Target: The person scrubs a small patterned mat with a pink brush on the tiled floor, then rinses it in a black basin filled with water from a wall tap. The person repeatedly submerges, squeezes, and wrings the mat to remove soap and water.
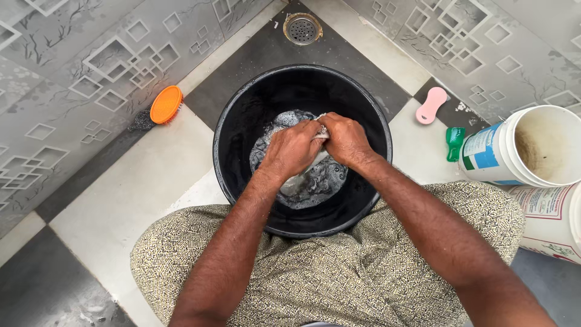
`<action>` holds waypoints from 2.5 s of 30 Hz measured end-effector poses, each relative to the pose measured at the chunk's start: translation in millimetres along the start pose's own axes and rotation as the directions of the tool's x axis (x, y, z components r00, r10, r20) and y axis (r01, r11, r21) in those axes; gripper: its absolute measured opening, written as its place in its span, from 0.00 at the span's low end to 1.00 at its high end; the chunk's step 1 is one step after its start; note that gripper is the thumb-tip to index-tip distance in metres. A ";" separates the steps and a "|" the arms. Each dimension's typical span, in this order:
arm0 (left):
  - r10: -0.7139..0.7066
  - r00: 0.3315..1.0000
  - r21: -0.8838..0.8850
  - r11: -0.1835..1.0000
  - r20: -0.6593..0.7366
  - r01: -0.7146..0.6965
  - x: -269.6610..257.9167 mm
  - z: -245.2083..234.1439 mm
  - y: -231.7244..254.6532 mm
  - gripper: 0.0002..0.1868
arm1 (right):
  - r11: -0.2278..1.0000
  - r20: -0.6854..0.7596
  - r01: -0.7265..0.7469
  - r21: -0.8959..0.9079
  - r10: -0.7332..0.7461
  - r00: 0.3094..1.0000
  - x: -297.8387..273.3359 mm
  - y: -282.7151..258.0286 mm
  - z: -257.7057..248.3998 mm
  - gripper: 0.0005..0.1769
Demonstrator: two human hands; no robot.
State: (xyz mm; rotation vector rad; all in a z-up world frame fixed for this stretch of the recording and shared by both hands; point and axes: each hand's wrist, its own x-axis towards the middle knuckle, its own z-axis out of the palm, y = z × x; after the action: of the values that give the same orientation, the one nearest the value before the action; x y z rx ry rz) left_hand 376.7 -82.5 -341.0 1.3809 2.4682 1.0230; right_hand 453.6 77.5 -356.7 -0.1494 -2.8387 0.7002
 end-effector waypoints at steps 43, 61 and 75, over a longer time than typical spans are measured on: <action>-0.413 0.779 -0.324 0.903 -0.471 0.282 15.2 -44.6 -37.3 0.12 | 0.304 0.196 -0.592 0.746 0.750 0.632 12.1 42.8 -48.0 0.10; -0.008 0.987 -0.226 0.974 -0.161 -0.029 10.1 -27.1 23.3 0.11 | 0.663 0.330 0.457 -0.593 -0.318 0.889 -23.8 -22.8 18.7 0.06; -0.304 0.952 -0.351 0.897 -0.049 0.268 5.6 8.2 -2.5 0.43 | 0.939 -0.332 0.118 -0.322 -0.229 0.915 1.2 -6.6 -37.9 0.09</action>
State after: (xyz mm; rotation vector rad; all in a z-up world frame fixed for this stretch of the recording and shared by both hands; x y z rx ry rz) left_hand 375.3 -74.9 -347.7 0.8502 2.3204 1.3914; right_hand 460.8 88.8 -320.6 -0.0603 -2.5337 0.1781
